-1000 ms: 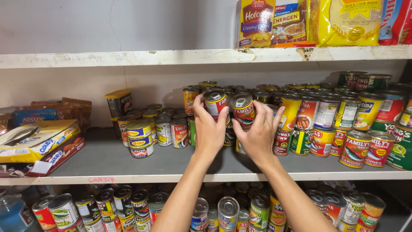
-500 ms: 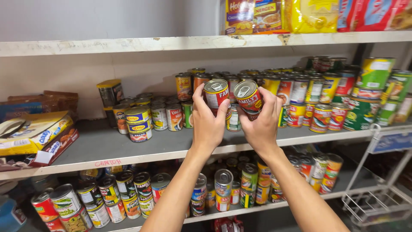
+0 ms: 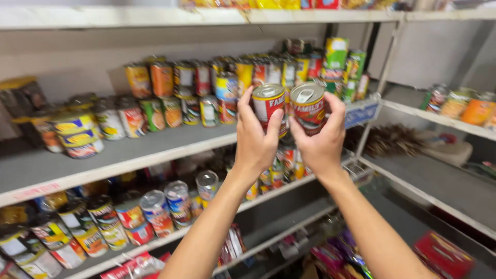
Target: Organizing and stocking canned goods on shelves in a grocery store.
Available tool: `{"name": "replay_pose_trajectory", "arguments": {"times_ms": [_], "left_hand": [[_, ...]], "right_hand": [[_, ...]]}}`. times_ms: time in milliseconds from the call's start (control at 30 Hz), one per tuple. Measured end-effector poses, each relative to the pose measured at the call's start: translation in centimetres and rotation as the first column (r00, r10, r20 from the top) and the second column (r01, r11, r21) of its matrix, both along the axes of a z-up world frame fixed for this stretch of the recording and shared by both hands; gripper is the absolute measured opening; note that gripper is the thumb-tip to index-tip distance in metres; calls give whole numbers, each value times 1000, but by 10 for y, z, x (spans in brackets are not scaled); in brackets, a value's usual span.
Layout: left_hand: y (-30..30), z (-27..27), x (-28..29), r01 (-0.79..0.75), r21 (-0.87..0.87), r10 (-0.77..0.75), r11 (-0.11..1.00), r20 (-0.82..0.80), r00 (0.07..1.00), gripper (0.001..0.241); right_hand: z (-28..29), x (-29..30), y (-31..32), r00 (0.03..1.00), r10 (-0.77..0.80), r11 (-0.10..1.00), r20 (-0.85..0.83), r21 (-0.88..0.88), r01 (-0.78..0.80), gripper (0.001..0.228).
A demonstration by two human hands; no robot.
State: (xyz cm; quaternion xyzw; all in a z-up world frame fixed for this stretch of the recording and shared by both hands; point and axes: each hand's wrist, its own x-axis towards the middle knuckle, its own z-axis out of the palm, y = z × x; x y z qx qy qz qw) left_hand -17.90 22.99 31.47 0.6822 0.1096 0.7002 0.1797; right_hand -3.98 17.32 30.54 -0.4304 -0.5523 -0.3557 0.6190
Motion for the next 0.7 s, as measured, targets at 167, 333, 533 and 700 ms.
{"name": "replay_pose_trajectory", "arguments": {"times_ms": [167, 333, 533, 700], "left_hand": [[-55, -18, 70, 171, -15, -171, 985, -37, 984, 70], [-118, -32, 144, 330, -65, -334, 942, -65, 940, 69], [-195, -37, 237, 537, -93, -542, 839, -39, 840, 69], [-262, -40, 292, 672, -228, -692, 705, -12, 722, 61]], "right_hand": [[-14, 74, -72, 995, -104, 994, -13, -45, 103, 78], [-28, 144, -157, 991, -130, 984, -36, -129, 124, 76], [-34, 216, -264, 952, -306, 942, -19, -152, 300, 77], [-42, 258, -352, 914, -403, 904, -45, -175, 390, 76]]}}
